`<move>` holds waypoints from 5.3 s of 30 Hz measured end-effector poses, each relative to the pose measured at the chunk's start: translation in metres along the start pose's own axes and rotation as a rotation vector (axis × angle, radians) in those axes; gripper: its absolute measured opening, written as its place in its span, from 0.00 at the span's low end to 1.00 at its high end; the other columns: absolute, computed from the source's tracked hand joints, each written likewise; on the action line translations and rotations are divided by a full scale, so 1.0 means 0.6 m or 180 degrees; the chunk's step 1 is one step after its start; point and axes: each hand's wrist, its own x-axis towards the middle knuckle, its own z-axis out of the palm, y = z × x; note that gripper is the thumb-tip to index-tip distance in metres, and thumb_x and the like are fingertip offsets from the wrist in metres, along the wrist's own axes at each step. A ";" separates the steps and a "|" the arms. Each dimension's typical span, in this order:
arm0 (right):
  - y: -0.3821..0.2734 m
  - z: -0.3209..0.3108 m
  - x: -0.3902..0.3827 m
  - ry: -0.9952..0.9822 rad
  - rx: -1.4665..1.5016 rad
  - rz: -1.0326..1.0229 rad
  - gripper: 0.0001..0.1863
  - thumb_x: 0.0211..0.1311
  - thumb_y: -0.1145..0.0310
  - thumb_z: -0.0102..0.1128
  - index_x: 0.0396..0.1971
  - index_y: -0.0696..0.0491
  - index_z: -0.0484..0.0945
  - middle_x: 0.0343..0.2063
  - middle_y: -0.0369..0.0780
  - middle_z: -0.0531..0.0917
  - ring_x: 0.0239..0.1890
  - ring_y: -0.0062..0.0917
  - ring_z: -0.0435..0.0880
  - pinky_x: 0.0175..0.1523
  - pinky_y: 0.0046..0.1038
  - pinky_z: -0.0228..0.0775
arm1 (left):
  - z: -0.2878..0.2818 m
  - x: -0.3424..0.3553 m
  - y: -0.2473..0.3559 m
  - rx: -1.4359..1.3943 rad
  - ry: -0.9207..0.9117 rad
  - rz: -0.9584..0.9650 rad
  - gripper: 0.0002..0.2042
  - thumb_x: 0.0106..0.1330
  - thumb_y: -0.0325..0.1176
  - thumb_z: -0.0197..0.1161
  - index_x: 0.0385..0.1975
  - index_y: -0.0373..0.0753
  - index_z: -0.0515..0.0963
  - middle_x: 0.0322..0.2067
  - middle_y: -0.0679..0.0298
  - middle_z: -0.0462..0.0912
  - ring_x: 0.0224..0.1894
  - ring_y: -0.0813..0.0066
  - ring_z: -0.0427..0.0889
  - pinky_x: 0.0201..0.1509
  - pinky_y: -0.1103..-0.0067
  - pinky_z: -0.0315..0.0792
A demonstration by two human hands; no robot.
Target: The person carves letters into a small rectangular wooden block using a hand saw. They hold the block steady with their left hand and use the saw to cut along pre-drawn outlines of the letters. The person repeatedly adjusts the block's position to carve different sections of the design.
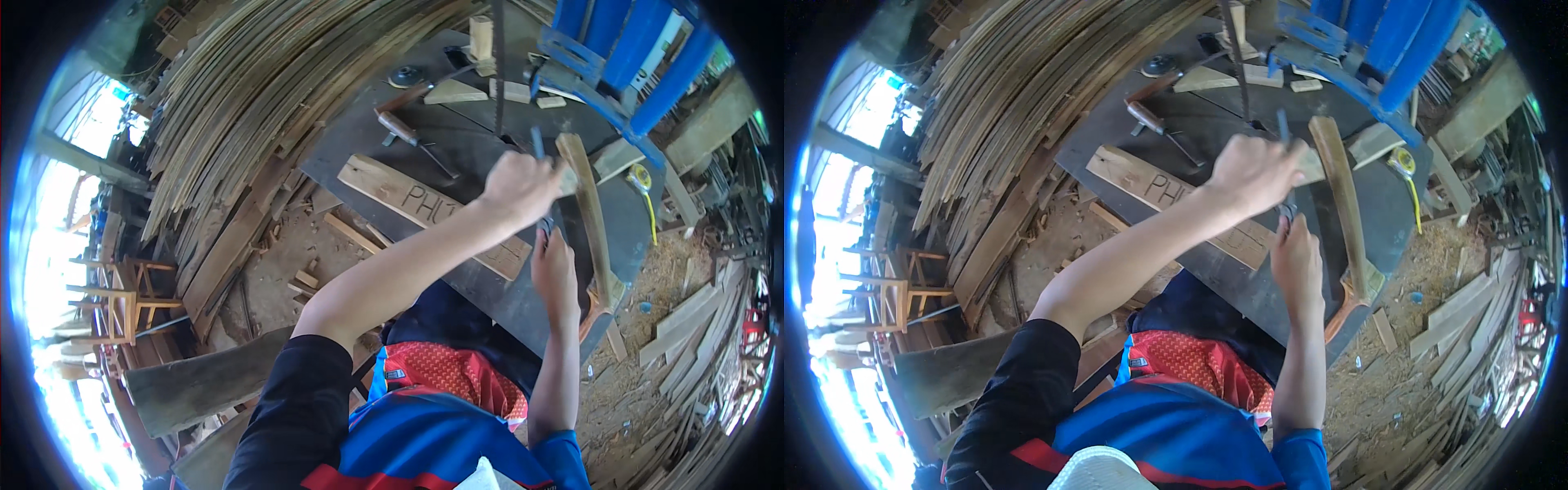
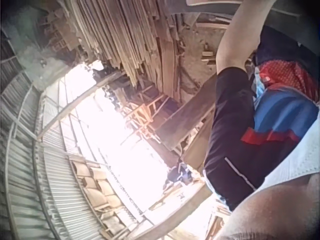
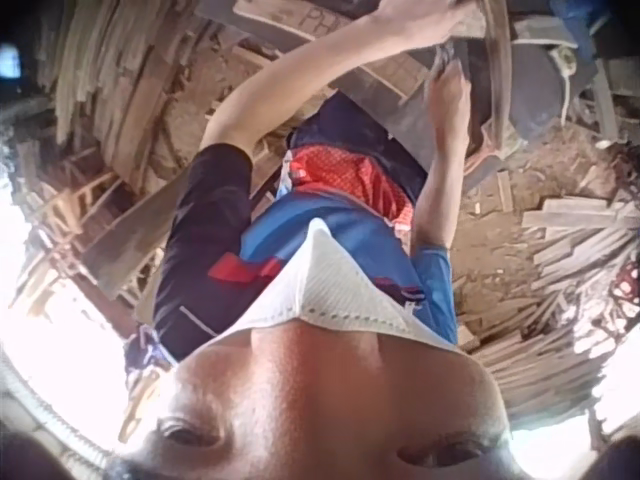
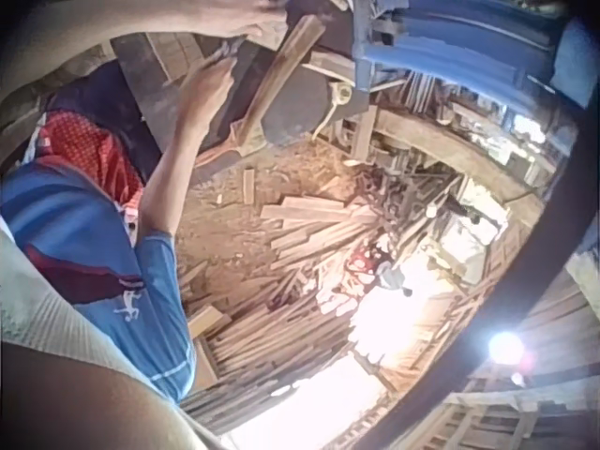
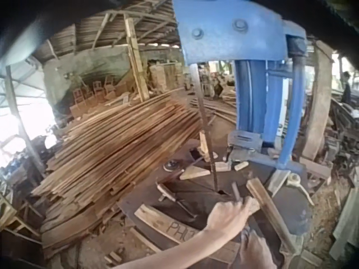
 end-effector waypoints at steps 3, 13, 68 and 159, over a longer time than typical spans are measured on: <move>-0.022 -0.016 -0.018 -0.0153 -0.0143 0.0207 0.16 0.76 0.58 0.45 0.36 0.58 0.71 0.29 0.61 0.82 0.35 0.60 0.82 0.40 0.58 0.74 | -0.003 0.009 -0.017 -0.0338 -0.0068 -0.0475 0.15 0.66 0.48 0.63 0.43 0.45 0.78 0.24 0.58 0.86 0.28 0.59 0.88 0.29 0.64 0.80; -0.013 -0.019 -0.063 -0.0303 -0.0069 -0.0078 0.14 0.75 0.62 0.46 0.35 0.59 0.69 0.22 0.58 0.82 0.29 0.58 0.83 0.35 0.54 0.76 | -0.013 -0.003 -0.112 -0.0526 -0.0384 -0.0647 0.29 0.68 0.62 0.57 0.58 0.46 0.74 0.37 0.50 0.87 0.41 0.48 0.87 0.46 0.59 0.80; 0.010 0.009 -0.064 0.0205 0.0228 0.0248 0.16 0.75 0.60 0.48 0.33 0.59 0.71 0.22 0.57 0.82 0.28 0.57 0.83 0.35 0.54 0.77 | -0.006 -0.005 0.011 0.0319 -0.0209 0.0112 0.22 0.70 0.57 0.56 0.51 0.46 0.75 0.31 0.55 0.87 0.33 0.51 0.88 0.33 0.57 0.81; -0.006 0.003 -0.088 0.0147 0.0212 0.0127 0.18 0.73 0.62 0.50 0.28 0.60 0.75 0.19 0.55 0.81 0.25 0.54 0.84 0.33 0.50 0.78 | -0.024 -0.020 -0.040 -0.0020 -0.0484 -0.0416 0.26 0.66 0.56 0.63 0.50 0.38 0.75 0.30 0.50 0.87 0.36 0.47 0.88 0.41 0.58 0.81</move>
